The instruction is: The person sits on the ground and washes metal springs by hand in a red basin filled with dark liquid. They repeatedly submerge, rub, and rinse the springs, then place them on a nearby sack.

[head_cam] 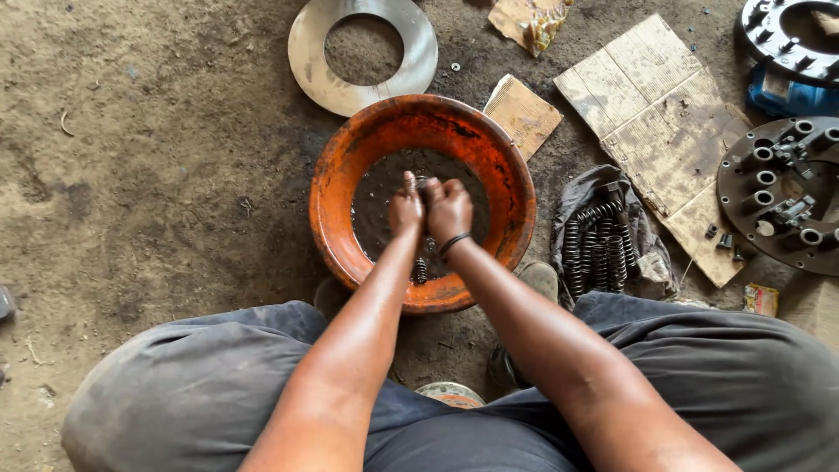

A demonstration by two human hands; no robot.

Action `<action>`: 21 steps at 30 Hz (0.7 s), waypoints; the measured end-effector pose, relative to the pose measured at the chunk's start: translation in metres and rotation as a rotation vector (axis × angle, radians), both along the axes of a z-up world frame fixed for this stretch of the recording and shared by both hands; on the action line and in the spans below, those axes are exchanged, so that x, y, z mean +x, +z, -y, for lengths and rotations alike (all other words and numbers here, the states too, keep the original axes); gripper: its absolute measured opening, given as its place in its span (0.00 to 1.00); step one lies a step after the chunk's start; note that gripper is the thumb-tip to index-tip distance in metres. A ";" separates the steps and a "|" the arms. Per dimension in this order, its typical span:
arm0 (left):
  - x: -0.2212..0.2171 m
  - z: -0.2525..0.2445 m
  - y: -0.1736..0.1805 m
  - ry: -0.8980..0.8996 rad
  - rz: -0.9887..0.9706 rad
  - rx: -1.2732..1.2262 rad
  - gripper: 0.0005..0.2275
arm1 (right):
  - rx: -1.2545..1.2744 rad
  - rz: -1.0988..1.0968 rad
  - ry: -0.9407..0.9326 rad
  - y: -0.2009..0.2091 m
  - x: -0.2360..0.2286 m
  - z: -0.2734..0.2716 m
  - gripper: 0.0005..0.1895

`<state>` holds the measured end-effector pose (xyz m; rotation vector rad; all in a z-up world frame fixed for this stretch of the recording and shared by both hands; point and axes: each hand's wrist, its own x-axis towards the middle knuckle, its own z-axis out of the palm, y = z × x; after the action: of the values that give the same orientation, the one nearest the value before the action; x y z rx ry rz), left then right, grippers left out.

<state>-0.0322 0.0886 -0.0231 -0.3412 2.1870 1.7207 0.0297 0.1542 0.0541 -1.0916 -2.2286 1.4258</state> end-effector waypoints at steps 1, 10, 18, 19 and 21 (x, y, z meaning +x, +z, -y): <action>-0.002 0.006 -0.009 0.018 0.022 0.117 0.34 | 0.060 -0.002 0.038 0.003 0.003 0.005 0.24; 0.045 -0.009 -0.016 -0.032 0.124 0.205 0.30 | -0.105 0.151 -0.074 -0.023 0.014 -0.033 0.24; 0.039 0.006 0.046 -0.030 0.398 0.687 0.19 | 0.191 0.676 0.465 -0.047 0.053 -0.062 0.23; 0.038 0.011 0.046 -0.008 0.422 0.662 0.17 | 0.313 0.681 0.509 -0.049 0.053 -0.063 0.21; 0.035 0.021 0.039 0.035 0.448 0.649 0.16 | 0.558 0.687 0.597 -0.055 0.054 -0.061 0.21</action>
<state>0.0032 0.0681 0.0164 -0.5246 1.2419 2.0153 0.0842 0.2155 -0.0011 -0.8150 -3.3578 0.4798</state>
